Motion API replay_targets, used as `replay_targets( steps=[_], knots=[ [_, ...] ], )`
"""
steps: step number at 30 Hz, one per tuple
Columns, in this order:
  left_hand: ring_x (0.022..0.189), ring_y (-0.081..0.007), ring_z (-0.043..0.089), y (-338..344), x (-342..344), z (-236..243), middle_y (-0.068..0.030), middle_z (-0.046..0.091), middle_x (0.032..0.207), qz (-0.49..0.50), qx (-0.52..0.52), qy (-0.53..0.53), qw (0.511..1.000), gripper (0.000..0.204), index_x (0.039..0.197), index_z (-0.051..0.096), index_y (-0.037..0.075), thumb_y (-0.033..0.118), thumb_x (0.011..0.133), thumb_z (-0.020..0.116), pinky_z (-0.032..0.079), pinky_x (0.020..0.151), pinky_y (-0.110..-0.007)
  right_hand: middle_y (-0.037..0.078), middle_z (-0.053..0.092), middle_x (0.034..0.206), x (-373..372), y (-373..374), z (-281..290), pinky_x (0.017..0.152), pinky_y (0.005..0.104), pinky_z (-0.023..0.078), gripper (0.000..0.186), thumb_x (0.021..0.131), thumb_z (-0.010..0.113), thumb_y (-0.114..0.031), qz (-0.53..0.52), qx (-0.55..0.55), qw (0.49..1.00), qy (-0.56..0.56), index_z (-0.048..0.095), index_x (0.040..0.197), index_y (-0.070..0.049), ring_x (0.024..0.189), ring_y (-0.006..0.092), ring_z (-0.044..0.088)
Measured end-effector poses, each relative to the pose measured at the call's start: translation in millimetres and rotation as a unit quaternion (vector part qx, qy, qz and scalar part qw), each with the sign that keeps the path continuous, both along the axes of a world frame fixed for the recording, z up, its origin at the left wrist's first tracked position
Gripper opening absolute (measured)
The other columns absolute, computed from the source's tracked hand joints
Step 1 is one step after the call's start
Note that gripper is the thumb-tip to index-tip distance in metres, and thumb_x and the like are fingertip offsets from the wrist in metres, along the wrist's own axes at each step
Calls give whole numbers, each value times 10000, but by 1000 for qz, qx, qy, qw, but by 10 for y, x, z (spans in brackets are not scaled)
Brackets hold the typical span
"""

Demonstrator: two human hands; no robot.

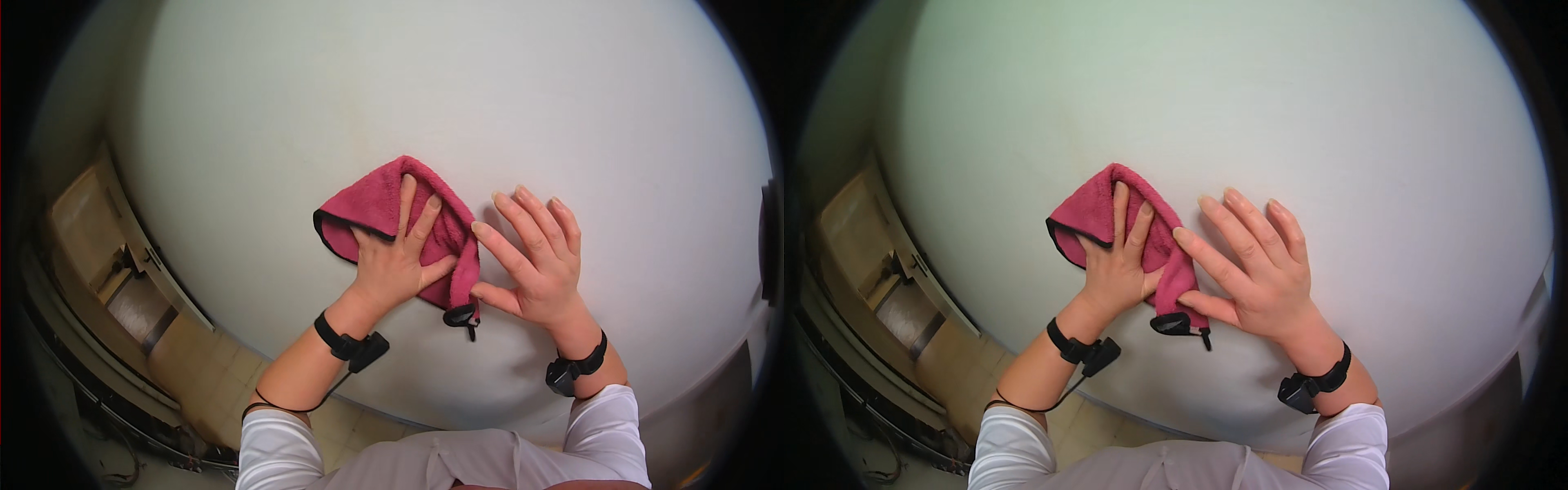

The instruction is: Cleaning a room by wiping shelves, a chair, a counter, and a wall with a cloth.

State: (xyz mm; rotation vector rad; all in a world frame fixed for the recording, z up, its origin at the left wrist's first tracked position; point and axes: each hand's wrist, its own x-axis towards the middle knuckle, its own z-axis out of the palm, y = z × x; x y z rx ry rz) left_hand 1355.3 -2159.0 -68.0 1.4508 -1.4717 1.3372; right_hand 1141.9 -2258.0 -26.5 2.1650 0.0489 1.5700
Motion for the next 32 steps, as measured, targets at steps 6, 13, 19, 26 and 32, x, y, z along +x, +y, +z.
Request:
replay_targets(
  steps=[6,13,19,26,32],
  knots=[
    [1519,-351,219,302,778,348,-61,136,1680,36,12,22,999,1084,1573,281,322,567,650,793,230,1000,-845,42,659,1296,-16,-36,-85,1163,428,273,427,925,603,-506,-35,-6,999,20,710,1217,-213,1265,235,576],
    [1517,-348,206,683,1743,705,-103,176,1668,206,-162,121,957,755,1562,267,62,311,934,603,240,1158,-618,39,671,1276,30,-1,3,1156,427,285,336,924,608,-434,-32,-17,999,2,731,1117,-188,1255,234,584],
    [1549,-378,48,124,845,-221,-207,134,1661,131,-136,219,957,848,1569,239,43,457,908,573,77,1196,-589,46,676,1267,18,-71,-11,1152,430,291,320,915,617,-411,-47,-19,999,3,733,1102,-178,1247,247,588],
    [1502,-369,240,337,806,-1293,-206,208,1635,-49,52,317,946,794,1578,173,13,175,931,604,190,1201,-553,51,688,1249,-11,-41,-57,1158,431,278,276,890,645,-341,-45,-26,999,15,744,1087,-175,1244,255,588],
    [1526,-389,133,359,1581,-29,-135,138,1673,174,-206,84,959,980,1583,208,78,485,830,684,128,1146,-674,83,687,1254,3,-58,-15,1168,426,255,300,894,639,-368,-93,-42,995,21,755,1101,-183,1250,291,581]
  ],
)
